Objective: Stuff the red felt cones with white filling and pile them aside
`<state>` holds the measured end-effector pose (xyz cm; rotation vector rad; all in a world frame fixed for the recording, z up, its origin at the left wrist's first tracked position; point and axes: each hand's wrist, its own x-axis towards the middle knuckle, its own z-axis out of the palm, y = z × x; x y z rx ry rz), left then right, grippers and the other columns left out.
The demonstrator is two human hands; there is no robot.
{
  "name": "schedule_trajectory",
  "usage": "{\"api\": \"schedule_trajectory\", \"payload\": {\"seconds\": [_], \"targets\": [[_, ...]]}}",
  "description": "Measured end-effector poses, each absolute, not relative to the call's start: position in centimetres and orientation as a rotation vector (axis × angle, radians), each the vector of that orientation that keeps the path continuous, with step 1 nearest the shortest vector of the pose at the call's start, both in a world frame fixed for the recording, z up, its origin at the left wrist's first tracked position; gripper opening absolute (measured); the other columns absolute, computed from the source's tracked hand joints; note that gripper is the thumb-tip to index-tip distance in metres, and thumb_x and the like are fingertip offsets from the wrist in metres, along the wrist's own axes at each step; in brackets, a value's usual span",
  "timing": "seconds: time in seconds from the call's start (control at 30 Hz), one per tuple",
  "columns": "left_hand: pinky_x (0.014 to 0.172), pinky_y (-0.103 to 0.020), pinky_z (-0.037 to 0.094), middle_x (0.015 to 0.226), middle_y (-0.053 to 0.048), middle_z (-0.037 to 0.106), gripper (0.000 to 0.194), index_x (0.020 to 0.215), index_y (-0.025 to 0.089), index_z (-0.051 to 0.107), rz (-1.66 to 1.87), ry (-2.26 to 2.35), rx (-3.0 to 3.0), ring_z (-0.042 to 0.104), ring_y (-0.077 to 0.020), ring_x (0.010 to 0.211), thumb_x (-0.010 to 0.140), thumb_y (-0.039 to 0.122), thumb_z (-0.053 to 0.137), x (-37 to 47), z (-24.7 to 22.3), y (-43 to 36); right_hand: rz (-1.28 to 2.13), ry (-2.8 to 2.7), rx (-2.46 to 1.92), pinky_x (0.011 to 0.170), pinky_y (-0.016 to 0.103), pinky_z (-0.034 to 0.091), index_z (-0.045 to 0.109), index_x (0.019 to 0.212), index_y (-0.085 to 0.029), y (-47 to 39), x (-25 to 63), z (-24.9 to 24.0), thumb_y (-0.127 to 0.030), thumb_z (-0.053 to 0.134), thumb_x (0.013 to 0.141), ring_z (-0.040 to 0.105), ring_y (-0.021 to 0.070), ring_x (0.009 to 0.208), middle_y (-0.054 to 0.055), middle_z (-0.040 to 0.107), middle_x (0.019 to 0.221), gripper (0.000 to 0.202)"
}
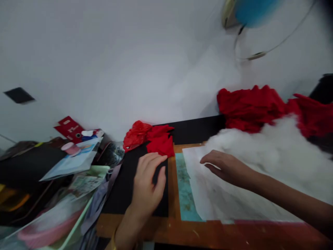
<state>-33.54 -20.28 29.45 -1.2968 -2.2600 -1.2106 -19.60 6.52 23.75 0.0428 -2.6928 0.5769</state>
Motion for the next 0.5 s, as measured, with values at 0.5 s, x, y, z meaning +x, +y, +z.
{"api": "schedule_trajectory", "payload": {"seconds": [0.5], "targets": [[0.101, -0.043, 0.042, 0.124, -0.013, 0.055, 0.045, 0.128, 0.017, 0.049, -1.098, -2.414, -1.255, 0.051, -0.0246, 0.118, 0.083, 0.016, 0.052, -42.4, 21.5, -16.8, 0.553, -2.633, -0.129, 0.083, 0.030, 0.045, 0.061, 0.094, -0.017, 2.1, -35.3, 19.9, -0.012, 0.053, 0.090, 0.057, 0.0208, 0.096, 0.008, 0.064, 0.096, 0.010]]}}
